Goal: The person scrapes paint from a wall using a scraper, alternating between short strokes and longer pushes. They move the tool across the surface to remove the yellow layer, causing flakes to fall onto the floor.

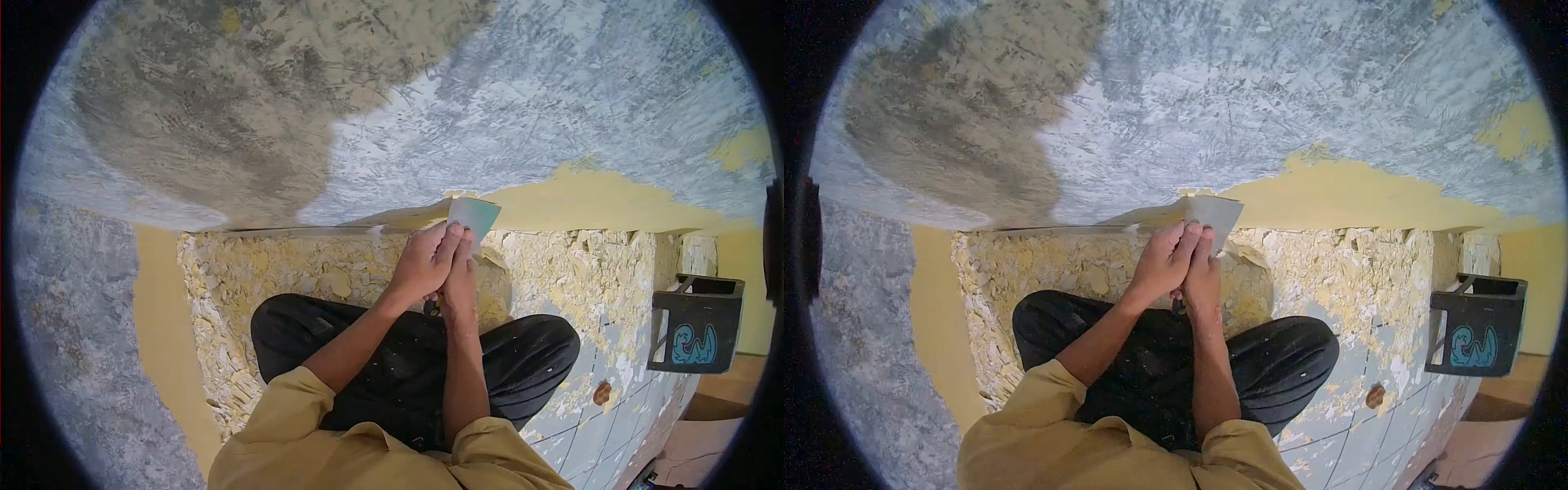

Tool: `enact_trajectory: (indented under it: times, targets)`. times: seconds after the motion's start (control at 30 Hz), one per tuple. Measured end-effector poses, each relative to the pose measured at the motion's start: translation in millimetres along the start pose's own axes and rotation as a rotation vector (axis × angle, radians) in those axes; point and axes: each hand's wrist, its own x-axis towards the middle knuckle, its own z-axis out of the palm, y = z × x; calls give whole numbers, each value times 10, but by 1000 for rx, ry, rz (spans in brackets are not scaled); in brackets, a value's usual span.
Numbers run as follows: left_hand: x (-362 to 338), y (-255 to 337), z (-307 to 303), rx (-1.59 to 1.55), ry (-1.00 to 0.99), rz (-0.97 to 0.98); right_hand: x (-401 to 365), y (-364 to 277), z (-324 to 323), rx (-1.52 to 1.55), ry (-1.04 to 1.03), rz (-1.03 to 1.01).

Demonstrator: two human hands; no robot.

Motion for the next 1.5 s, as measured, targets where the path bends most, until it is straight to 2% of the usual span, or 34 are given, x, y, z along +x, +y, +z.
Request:
enact_trajectory:
  times: [0.07,0.23,0.3,0.33,0.37,0.4,0.43,0.47,0.53,0.57,0.6,0.67,0.7,0.73,0.8,0.9,0.93,1.0,1.03,1.1,1.13,1.2,1.23,1.3,1.33,1.4,1.43,1.5]
  targets:
    - [22,-1,-21,-50,-41,-31,24,-27,12,-19,28,-12]
    - [64,-53,4,35,34,189,25,-28,15,-47,5,-16]
    - [48,73,-40,37,67,218,-18,-103,25,-106,129,-164]
    - [31,187,-68,46,101,243,-63,-249,46,-106,131,-167]
    - [-52,248,-96,57,88,229,-167,-387,104,-274,83,-240]
    - [-95,326,-158,88,85,123,-230,-486,174,-438,28,-328]
    - [-53,414,-228,114,102,43,-195,-389,160,-454,18,-367]
    - [-30,334,-231,118,115,74,-164,-289,181,-450,12,-400]
    - [-7,-29,-63,25,169,241,-7,30,123,-701,137,-610]
    - [-29,-4,2,36,141,199,331,449,-55,-1040,155,-1039]
    - [-56,-56,60,32,148,181,298,462,-128,-1048,139,-1027]
    - [-8,-171,154,50,129,249,302,428,-226,-1040,-11,-691]
    - [-5,-197,157,98,86,199,352,539,-287,-947,14,-787]
    - [0,-208,170,97,79,196,228,331,-217,-947,19,-781]
    - [2,-234,148,61,44,200,7,-89,-75,-157,22,-5]
    - [-21,-160,130,53,39,175,-21,-154,-87,-124,7,63]
    - [-30,-155,134,56,39,171,24,-27,-123,-123,5,67]
    - [-30,-152,146,40,58,144,89,201,-155,-749,113,-586]
    - [-25,-168,155,41,52,142,76,177,-165,-746,118,-582]
    - [-14,-211,164,86,100,216,26,70,-163,-611,-4,-300]
    - [-20,-216,172,88,99,216,47,137,-179,-609,-4,-300]
    - [-26,-204,212,35,149,190,139,321,-239,-843,50,-614]
    - [-36,-199,205,34,147,189,178,387,-253,-843,52,-612]
    - [-36,-161,168,89,108,144,195,402,-221,-910,126,-771]
    - [-36,-126,155,91,105,143,160,348,-200,-907,128,-769]
    - [-39,-78,122,72,70,97,79,215,-156,-530,45,-334]
    - [-30,-103,112,72,68,92,85,247,-145,-529,46,-328]
    - [-11,-166,119,95,52,114,104,306,-148,-638,117,-535]
